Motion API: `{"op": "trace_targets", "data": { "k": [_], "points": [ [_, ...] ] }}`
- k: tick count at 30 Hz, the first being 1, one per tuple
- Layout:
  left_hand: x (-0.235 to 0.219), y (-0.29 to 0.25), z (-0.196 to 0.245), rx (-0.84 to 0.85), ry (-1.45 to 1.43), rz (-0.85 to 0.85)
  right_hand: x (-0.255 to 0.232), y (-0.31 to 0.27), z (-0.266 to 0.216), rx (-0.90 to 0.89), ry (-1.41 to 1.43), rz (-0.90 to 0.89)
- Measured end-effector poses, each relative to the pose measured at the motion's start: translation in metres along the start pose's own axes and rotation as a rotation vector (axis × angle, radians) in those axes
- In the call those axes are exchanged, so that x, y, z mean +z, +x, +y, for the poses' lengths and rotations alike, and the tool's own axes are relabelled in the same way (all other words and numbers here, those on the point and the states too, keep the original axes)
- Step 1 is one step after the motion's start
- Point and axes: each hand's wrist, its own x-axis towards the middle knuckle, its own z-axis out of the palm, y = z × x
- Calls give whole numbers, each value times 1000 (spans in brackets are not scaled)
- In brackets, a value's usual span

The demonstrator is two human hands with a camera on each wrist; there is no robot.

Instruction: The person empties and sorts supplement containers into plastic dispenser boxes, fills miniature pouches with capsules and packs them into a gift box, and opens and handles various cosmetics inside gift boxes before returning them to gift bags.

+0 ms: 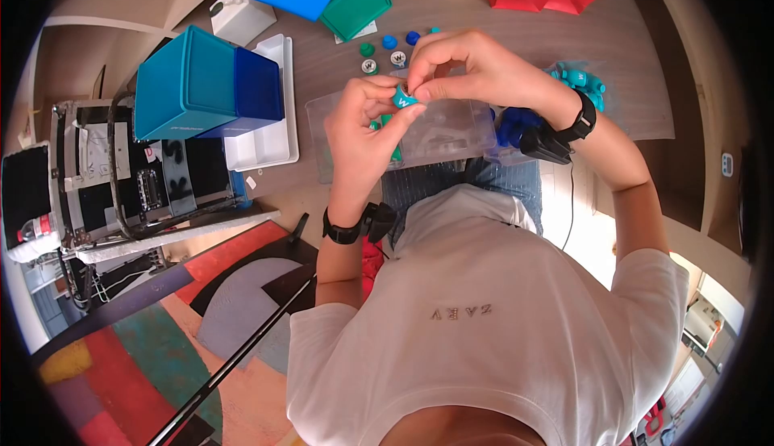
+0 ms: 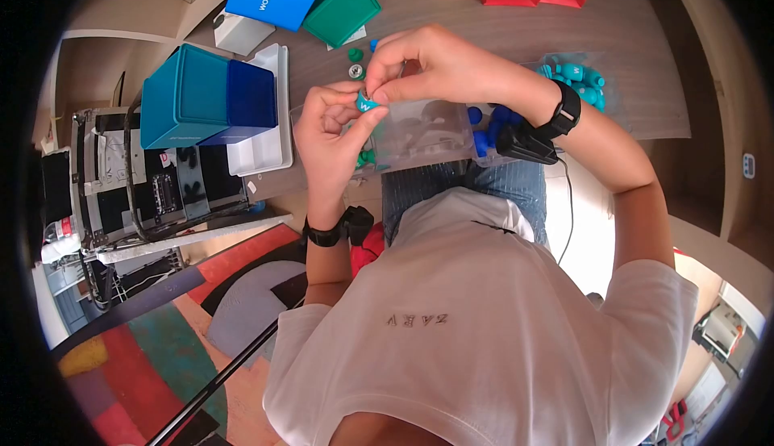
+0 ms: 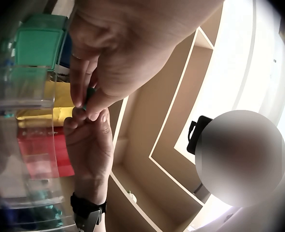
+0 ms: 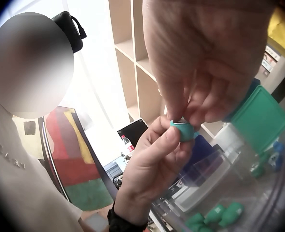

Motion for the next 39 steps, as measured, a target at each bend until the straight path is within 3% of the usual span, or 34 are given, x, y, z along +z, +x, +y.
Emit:
{"op": "trace_targets", "data": {
  "k": [31,39],
  "points": [
    [4,-2,-3,23,54,-2,-5,-1,2,152,141,-66],
    [1,2,-9,55,-34,4,-4,-1,-2,48,212,-2]
  ]
}}
